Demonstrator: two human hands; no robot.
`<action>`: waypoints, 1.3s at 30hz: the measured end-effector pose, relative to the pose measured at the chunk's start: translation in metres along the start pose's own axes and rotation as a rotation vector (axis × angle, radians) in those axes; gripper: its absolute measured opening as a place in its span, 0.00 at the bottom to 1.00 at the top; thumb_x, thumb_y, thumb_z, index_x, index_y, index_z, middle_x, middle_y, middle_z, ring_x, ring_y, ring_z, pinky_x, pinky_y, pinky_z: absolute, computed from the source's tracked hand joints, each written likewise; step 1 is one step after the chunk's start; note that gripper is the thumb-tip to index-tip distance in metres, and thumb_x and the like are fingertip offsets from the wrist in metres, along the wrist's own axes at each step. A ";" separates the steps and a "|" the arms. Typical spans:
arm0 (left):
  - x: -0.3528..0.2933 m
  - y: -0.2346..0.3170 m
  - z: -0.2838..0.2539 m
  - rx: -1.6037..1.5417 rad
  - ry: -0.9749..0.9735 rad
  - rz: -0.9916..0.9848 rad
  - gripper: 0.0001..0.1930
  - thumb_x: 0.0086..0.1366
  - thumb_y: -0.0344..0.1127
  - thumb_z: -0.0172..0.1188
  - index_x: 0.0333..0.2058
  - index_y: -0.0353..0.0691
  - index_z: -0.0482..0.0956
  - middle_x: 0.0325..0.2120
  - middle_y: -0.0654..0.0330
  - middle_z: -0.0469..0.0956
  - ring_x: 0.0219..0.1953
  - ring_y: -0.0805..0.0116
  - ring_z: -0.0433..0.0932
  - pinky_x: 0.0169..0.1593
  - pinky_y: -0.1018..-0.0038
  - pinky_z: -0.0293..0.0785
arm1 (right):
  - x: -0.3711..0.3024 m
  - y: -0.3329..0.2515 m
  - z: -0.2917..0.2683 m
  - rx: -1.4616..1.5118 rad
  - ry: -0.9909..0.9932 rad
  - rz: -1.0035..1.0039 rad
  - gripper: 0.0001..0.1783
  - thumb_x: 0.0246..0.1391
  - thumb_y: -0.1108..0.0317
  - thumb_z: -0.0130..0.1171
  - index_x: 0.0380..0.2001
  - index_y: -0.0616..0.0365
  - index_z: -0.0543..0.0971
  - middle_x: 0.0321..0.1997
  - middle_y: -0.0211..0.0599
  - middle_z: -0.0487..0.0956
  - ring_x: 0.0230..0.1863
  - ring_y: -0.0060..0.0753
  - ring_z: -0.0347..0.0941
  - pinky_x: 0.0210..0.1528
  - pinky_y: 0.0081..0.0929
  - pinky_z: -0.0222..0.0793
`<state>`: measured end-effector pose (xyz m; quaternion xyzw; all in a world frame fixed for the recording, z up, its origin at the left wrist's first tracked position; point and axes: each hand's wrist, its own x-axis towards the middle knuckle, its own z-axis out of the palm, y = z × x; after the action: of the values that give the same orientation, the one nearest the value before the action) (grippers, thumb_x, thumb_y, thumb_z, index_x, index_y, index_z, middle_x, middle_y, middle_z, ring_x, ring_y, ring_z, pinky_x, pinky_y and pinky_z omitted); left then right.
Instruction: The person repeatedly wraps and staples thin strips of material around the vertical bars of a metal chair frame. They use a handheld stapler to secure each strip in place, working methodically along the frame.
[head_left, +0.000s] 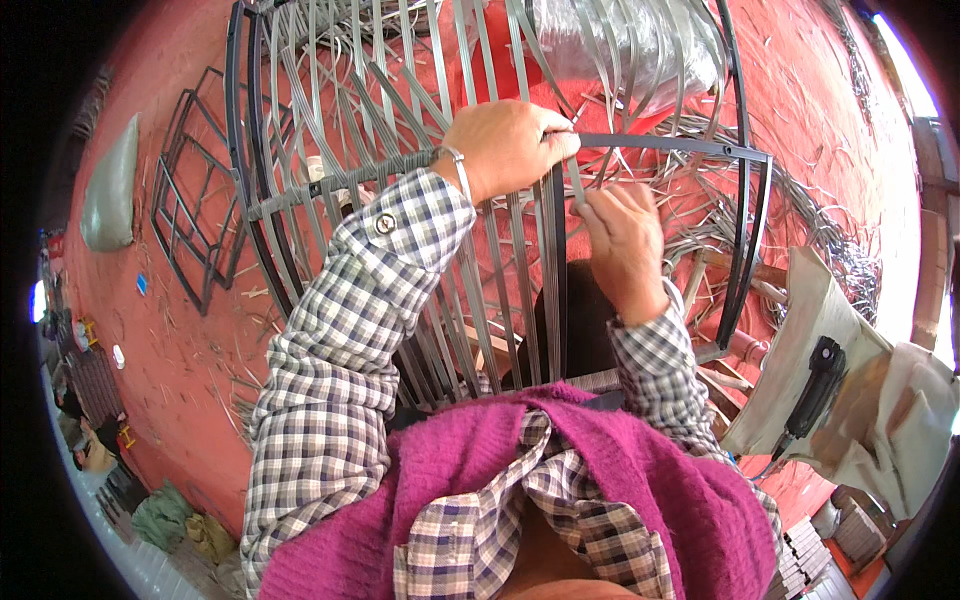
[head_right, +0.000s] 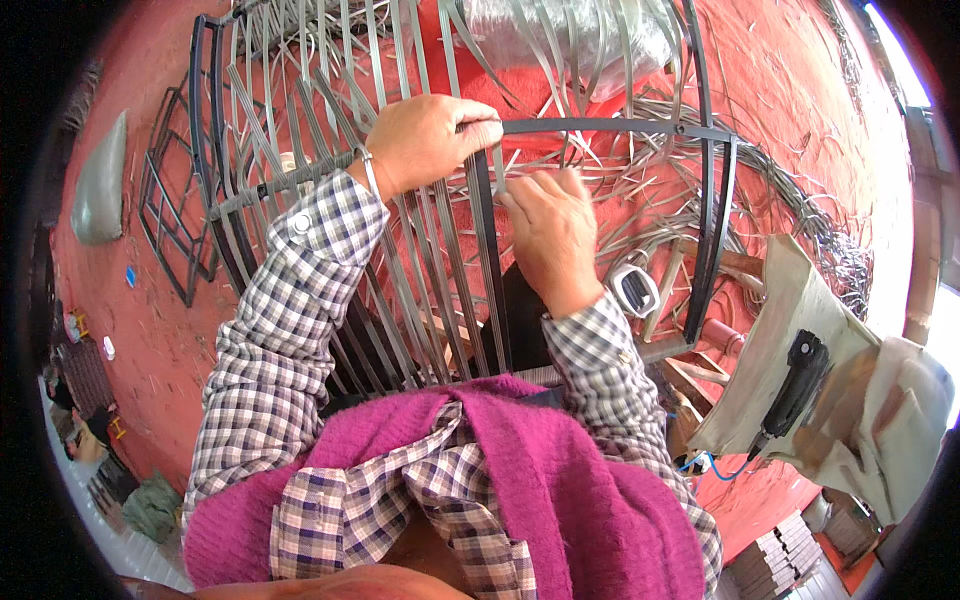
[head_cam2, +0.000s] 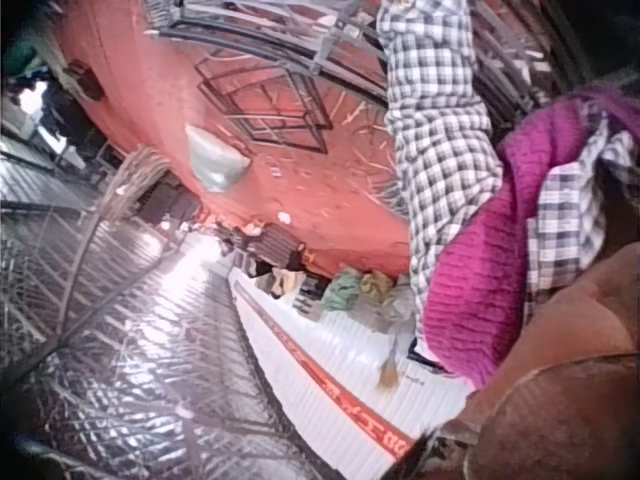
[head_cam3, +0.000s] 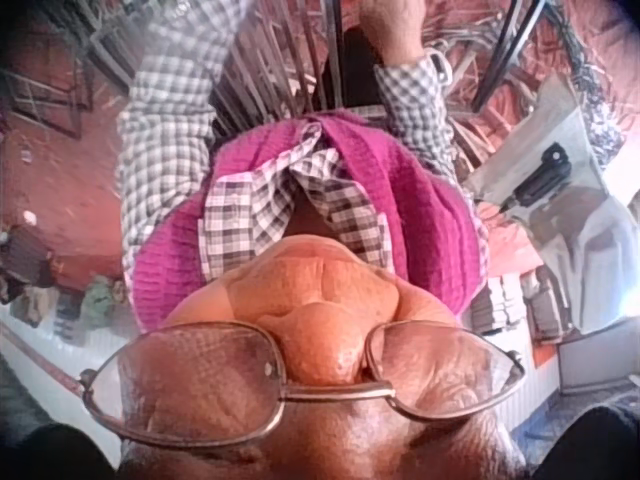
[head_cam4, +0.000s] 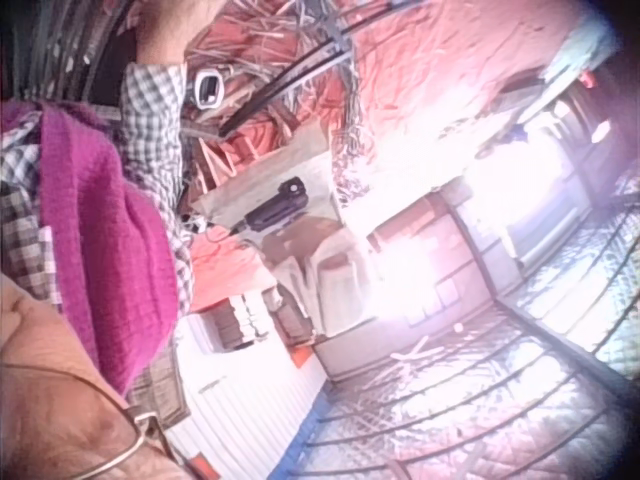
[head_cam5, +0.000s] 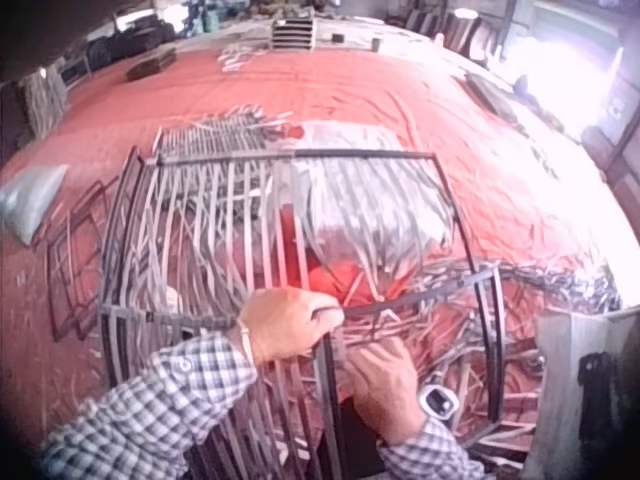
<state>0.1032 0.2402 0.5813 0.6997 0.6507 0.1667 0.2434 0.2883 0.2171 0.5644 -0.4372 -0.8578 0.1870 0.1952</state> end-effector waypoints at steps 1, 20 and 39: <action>0.001 -0.001 0.000 -0.015 -0.025 -0.010 0.17 0.60 0.53 0.51 0.36 0.51 0.82 0.25 0.59 0.80 0.30 0.58 0.79 0.34 0.66 0.73 | 0.004 -0.003 -0.008 -0.003 0.005 0.013 0.05 0.49 0.71 0.52 0.23 0.55 0.77 0.31 0.33 0.76 0.39 0.40 0.69 0.43 0.31 0.62; 0.005 -0.020 0.005 -0.480 -0.006 0.086 0.24 0.70 0.50 0.41 0.45 0.34 0.75 0.38 0.56 0.79 0.40 0.67 0.79 0.45 0.73 0.71 | 0.006 -0.021 0.013 0.663 0.019 -0.126 0.10 0.52 0.71 0.51 0.19 0.60 0.66 0.21 0.40 0.63 0.26 0.46 0.59 0.33 0.36 0.57; 0.004 0.002 -0.008 -0.127 -0.116 0.050 0.15 0.59 0.46 0.56 0.41 0.45 0.80 0.30 0.55 0.81 0.33 0.62 0.81 0.36 0.72 0.74 | 0.013 -0.004 0.007 0.720 -0.004 -0.247 0.10 0.54 0.69 0.50 0.21 0.60 0.66 0.21 0.42 0.63 0.26 0.49 0.61 0.33 0.38 0.59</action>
<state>0.1005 0.2453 0.5888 0.7072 0.6060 0.1730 0.3204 0.2752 0.2243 0.5627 -0.2334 -0.7838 0.4522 0.3559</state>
